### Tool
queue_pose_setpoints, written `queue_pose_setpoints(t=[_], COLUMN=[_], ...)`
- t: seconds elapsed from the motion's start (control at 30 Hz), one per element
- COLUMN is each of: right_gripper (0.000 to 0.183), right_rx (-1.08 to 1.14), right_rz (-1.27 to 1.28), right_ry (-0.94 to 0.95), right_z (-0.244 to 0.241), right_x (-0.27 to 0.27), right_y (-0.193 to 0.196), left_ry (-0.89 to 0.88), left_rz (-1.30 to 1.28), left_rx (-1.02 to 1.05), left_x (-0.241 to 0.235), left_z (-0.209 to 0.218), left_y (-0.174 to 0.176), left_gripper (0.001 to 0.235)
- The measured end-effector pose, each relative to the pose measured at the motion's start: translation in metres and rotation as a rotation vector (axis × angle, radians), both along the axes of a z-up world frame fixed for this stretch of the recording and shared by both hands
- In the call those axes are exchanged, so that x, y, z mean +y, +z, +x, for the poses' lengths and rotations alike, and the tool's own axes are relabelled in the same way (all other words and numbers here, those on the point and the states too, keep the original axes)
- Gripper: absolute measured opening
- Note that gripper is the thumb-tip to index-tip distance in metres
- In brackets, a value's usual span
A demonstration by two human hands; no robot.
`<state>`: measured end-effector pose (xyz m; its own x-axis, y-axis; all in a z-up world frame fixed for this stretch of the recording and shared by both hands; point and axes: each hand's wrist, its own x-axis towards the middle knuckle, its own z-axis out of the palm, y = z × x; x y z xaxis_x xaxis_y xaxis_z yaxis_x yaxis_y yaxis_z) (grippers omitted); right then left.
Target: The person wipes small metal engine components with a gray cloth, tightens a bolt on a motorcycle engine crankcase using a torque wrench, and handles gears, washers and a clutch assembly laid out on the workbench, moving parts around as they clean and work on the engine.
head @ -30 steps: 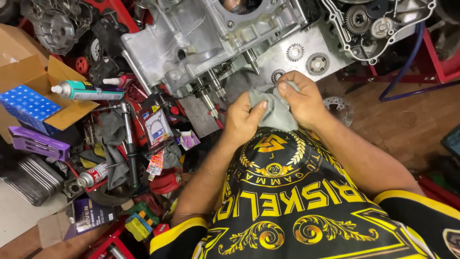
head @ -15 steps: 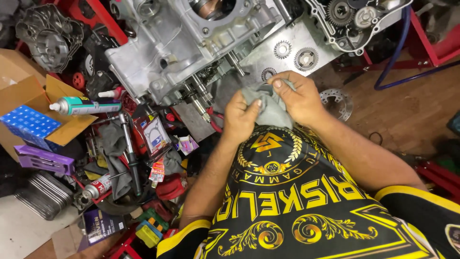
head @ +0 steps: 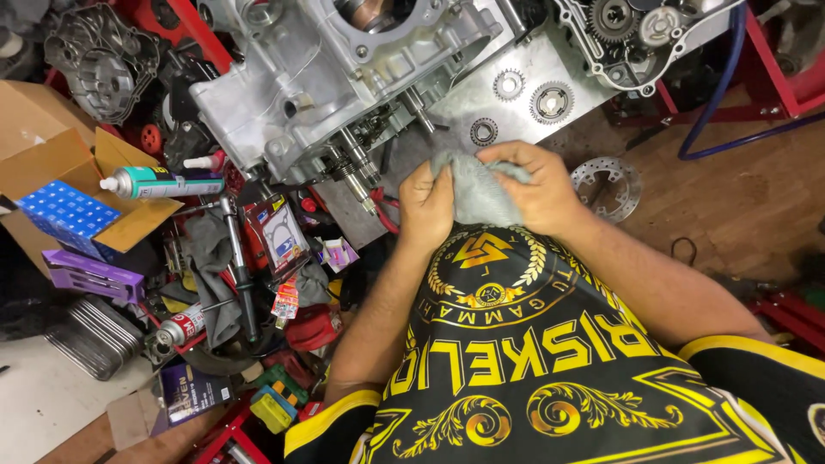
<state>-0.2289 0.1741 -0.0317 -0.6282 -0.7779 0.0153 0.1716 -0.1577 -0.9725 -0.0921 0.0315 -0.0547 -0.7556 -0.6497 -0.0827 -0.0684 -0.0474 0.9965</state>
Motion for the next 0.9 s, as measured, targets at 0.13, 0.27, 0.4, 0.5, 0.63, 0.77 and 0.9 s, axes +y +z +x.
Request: queue_pose_setpoints(t=[0.13, 0.27, 0.4, 0.5, 0.63, 0.77, 0.9], right_gripper=[0.027, 0.028, 0.032, 0.032, 0.029, 0.011, 0.012], right_rx=[-0.056, -0.079, 0.236, 0.288, 0.232, 0.385, 0.711], right_rz=[-0.058, -0.072, 0.108, 0.153, 0.082, -0.043, -0.126], right_ry=[-0.094, -0.093, -0.099, -0.101, -0.038, 0.09, 0.044], right_z=[-0.005, -0.005, -0.025, -0.023, -0.032, -0.052, -0.063], right_x=[0.002, 0.0, 0.007, 0.007, 0.008, 0.012, 0.022], right_y=[0.006, 0.018, 0.026, 0.024, 0.029, 0.038, 0.032], left_ry=[-0.119, -0.077, -0.174, -0.119, -0.049, -0.049, 0.034], left_rz=[0.246, 0.448, 0.172, 0.035, -0.154, -0.376, -0.328], left_rx=[0.17, 0.239, 0.104, 0.052, -0.008, -0.054, -0.123], left_x=[0.019, 0.021, 0.017, 0.02, 0.021, 0.019, 0.018], left_z=[-0.012, -0.003, -0.006, -0.015, -0.028, -0.031, -0.021], left_y=[0.042, 0.014, 0.032, 0.032, 0.059, 0.06, 0.047], left_gripper=[0.009, 0.012, 0.011, 0.009, 0.01, 0.009, 0.023])
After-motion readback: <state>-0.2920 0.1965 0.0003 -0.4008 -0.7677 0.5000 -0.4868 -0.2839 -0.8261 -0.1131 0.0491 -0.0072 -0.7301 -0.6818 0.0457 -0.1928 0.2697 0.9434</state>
